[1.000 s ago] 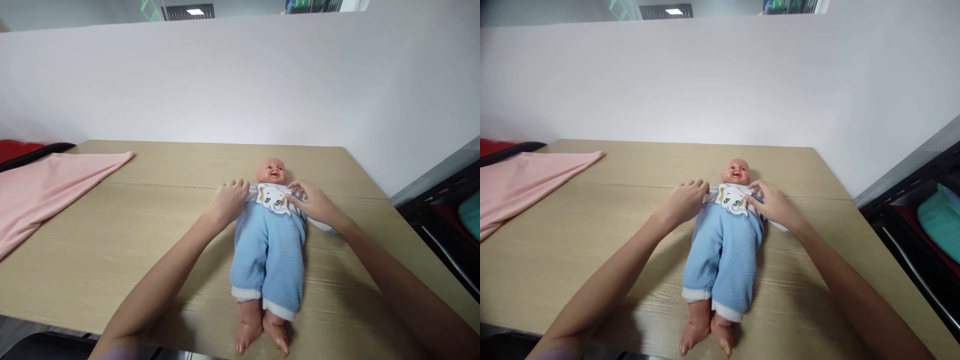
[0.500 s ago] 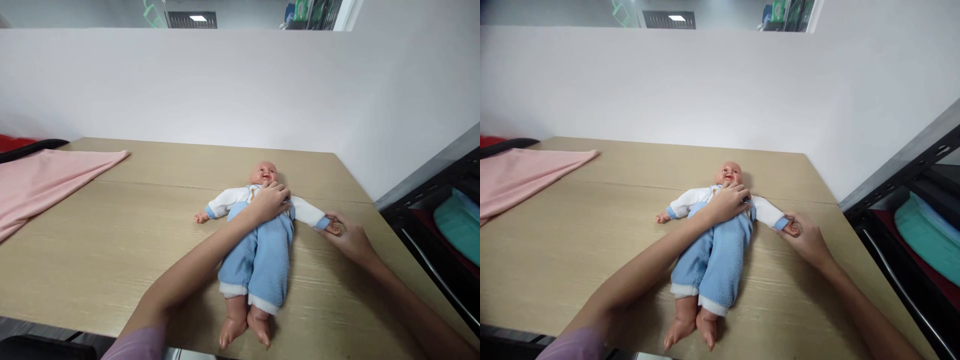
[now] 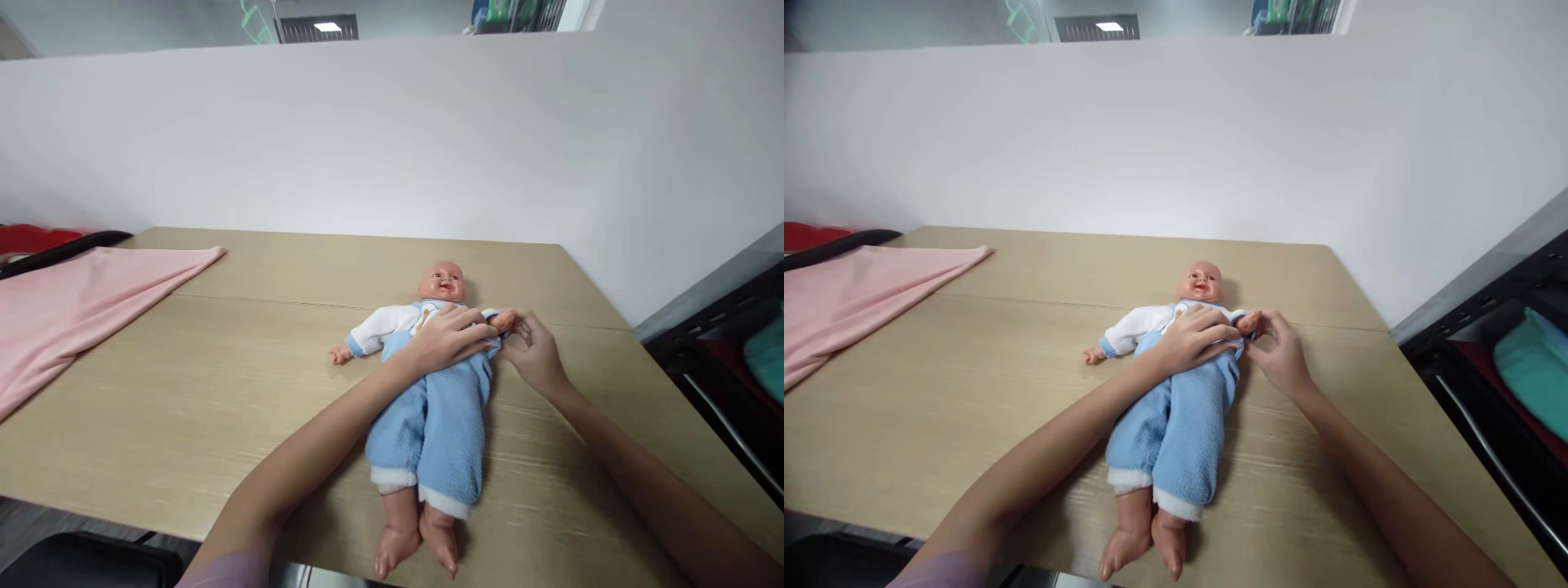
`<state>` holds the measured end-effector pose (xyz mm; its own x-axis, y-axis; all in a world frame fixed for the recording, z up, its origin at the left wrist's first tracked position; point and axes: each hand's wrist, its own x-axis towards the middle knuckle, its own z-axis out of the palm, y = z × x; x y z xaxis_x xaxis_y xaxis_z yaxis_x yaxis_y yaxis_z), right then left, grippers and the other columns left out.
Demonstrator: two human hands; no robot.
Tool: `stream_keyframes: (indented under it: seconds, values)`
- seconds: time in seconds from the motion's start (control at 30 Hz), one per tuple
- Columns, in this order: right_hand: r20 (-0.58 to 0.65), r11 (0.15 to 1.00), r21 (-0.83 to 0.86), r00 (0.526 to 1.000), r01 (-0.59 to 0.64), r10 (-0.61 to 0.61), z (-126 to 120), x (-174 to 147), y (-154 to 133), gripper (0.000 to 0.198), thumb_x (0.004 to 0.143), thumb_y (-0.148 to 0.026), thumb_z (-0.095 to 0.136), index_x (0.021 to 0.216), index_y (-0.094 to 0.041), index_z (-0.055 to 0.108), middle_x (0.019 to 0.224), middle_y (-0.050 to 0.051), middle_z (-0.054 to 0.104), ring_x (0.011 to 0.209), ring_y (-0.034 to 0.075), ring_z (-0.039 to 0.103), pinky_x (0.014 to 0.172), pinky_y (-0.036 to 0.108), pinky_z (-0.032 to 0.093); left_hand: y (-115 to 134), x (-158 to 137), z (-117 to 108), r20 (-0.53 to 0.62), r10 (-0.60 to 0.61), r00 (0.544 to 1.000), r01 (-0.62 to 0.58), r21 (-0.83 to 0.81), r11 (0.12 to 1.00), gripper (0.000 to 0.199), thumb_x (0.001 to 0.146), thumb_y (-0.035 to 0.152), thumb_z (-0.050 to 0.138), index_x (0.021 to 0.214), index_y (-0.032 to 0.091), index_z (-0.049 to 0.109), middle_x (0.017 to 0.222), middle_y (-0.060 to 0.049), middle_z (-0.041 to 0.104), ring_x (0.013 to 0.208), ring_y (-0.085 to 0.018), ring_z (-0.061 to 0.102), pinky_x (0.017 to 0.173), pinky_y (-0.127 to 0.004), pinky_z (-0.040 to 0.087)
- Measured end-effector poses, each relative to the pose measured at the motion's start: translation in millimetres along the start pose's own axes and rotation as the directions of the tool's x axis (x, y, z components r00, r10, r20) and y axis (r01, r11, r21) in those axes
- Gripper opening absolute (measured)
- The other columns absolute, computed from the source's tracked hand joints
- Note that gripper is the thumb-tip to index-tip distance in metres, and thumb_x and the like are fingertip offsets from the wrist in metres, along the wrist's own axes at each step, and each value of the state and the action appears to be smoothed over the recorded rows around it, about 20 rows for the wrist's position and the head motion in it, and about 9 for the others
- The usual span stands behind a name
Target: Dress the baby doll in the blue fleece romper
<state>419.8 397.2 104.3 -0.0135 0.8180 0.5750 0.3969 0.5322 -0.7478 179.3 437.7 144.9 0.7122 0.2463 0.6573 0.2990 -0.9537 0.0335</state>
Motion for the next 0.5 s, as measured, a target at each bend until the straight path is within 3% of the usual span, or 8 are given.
stream_keyframes:
  seconds: [0.13,0.27,0.37,0.5]
  values:
    - [0.191,0.97,-0.123,0.964,0.211,-0.185,0,-13,-13,0.036,0.093,-0.018,0.075,0.128,-0.028,0.07,0.108,0.004,0.072,0.094,0.026,0.068,0.086,0.04,0.056,-1,-9,1,-0.132,0.029,0.991,-0.041,-0.091,0.995,0.039,0.12,0.05,0.049,0.12,0.021,0.076,0.107,-0.009,0.078,0.097,-0.021,0.071,0.092,-0.037,0.053]
    - [0.206,0.956,-0.058,0.94,0.288,-0.271,0,-16,-24,0.029,0.102,-0.02,0.066,0.129,-0.029,0.069,0.109,0.005,0.068,0.097,0.027,0.065,0.087,0.04,0.055,1,-8,-2,-0.149,-0.127,0.981,0.08,-0.291,0.953,0.036,0.116,0.052,0.057,0.114,0.021,0.075,0.106,-0.009,0.078,0.1,-0.021,0.073,0.094,-0.036,0.055]
    - [0.188,0.97,0.033,0.951,0.243,-0.244,2,-19,-21,0.019,0.105,-0.024,0.065,0.122,-0.03,0.072,0.111,0.006,0.067,0.102,0.028,0.063,0.092,0.041,0.054,3,-4,-4,-0.091,-0.248,0.964,0.206,-0.329,0.921,0.037,0.115,0.054,0.058,0.111,0.02,0.072,0.104,-0.008,0.078,0.101,-0.022,0.072,0.094,-0.036,0.053]
    - [0.171,0.978,0.208,0.984,0.011,-0.047,8,-25,-14,0.011,0.105,-0.035,0.069,0.11,-0.031,0.078,0.115,0.005,0.068,0.115,0.029,0.063,0.104,0.043,0.051,4,0,-3,0.086,-0.362,0.928,0.371,-0.308,0.876,0.041,0.115,0.058,0.055,0.109,0.02,0.068,0.104,-0.007,0.078,0.097,-0.023,0.071,0.089,-0.036,0.05]
